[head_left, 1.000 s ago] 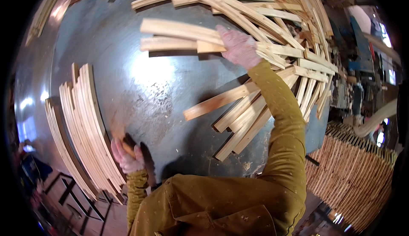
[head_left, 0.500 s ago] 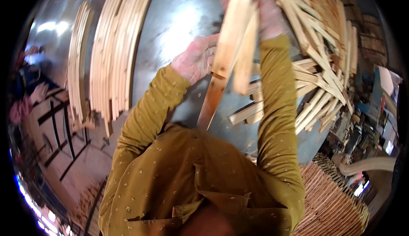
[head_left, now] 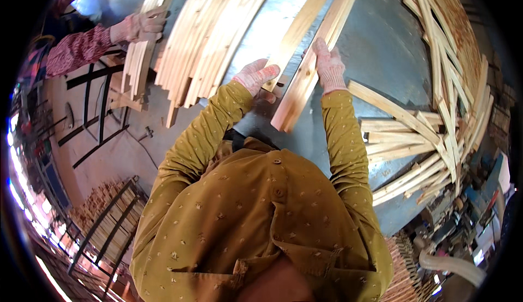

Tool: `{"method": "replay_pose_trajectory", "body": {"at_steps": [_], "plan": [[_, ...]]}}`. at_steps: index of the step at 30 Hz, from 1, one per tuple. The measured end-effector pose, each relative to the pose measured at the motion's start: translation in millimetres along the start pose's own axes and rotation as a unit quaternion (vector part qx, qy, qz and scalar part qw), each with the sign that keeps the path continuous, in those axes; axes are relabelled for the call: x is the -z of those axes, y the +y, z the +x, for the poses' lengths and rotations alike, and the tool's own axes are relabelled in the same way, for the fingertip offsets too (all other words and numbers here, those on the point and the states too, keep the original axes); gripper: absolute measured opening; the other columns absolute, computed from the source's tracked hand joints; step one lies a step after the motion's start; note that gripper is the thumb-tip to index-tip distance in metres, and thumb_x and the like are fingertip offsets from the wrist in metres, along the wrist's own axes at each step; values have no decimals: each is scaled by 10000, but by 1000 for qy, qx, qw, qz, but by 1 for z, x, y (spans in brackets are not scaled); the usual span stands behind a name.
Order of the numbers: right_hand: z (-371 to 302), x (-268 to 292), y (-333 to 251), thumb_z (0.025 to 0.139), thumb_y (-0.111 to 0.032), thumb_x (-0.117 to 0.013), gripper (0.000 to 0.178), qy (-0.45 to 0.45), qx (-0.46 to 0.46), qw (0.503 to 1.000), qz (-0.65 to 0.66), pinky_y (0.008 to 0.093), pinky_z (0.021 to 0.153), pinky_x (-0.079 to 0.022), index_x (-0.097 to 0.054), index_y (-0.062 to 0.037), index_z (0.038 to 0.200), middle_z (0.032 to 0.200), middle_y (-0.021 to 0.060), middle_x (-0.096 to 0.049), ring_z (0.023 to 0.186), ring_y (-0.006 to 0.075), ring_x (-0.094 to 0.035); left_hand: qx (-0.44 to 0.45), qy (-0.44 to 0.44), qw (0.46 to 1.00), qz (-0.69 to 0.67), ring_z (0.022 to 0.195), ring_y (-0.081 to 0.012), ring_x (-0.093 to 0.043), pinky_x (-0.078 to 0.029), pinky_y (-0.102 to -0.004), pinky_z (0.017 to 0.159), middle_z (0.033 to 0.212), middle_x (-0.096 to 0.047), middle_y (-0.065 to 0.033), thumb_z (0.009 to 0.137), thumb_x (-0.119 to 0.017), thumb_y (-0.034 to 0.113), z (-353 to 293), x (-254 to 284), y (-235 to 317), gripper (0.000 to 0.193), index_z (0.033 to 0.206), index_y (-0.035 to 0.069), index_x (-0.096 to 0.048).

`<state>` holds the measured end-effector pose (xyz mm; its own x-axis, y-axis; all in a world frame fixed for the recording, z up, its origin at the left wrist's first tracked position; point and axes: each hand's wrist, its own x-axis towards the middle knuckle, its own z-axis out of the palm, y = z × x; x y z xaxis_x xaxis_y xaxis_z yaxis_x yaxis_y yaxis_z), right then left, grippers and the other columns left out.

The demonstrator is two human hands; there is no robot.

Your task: The person sorts and stacks thin wooden strips on a metal table. They pick up individual strips from a scattered pile, align them, and place them into a neat stack.

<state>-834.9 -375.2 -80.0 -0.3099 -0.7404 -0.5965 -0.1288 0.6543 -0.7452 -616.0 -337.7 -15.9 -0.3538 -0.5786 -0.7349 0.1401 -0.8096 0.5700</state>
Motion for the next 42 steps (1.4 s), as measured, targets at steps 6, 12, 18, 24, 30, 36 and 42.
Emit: {"method": "replay_pose_trajectory", "body": {"at_steps": [6,12,18,24,30,36,42], "plan": [[18,-97,-62,937,-634,-414,839,12,90,956,-279,466,1028,-436,-403,66,1399,1169,314,-648,1157,433,-614,-95,-65,987,-111,613,-138,-622,-478,-234,465,865,-696,-101,898,-650,571,-44,40,18,635,1211,21,-601],[19,-128,-84,953,-615,-352,895,-35,53,951,-302,465,1019,-449,-223,64,1522,1186,292,-655,1136,424,-630,-158,33,965,-208,572,-168,-609,-467,-231,437,822,-673,-130,873,-662,609,-66,54,18,682,1178,2,-609],[4,-125,-53,993,-615,-297,866,-138,135,895,-403,425,1049,-431,-225,68,1519,1253,316,-605,1207,402,-586,-70,10,964,-255,573,-179,-618,-487,-239,450,804,-668,-134,870,-663,604,-66,64,12,652,1170,28,-604],[-78,-106,-84,995,-246,-611,470,-411,98,836,351,315,829,-556,-492,11,1370,1023,154,-699,901,215,-685,-187,-2,958,218,736,-214,-653,-541,-339,630,881,-683,-93,946,-535,562,-74,71,-9,536,1028,43,-637],[-57,-71,-121,937,-364,-659,511,-275,397,799,-357,292,720,-577,-555,-75,1344,998,106,-700,869,192,-692,-460,272,351,769,1116,-304,-585,-477,-437,959,1205,-600,-160,854,-668,520,-100,76,135,697,1353,57,-521],[-24,7,-158,776,-104,-838,550,116,714,657,-213,323,941,-536,-637,-5,1278,1218,146,-679,1070,245,-669,-192,268,399,856,1025,-325,-631,-512,-454,879,1094,-655,-134,898,-660,333,-68,131,196,363,1172,109,-579],[-49,201,26,734,-500,-784,1048,23,200,627,-752,552,1169,-264,-286,-28,1527,1381,205,-518,1312,381,-461,-129,490,483,715,1079,-407,-604,-490,-522,884,1133,-642,-185,962,-557,376,-11,385,213,346,1104,60,-558]]}}
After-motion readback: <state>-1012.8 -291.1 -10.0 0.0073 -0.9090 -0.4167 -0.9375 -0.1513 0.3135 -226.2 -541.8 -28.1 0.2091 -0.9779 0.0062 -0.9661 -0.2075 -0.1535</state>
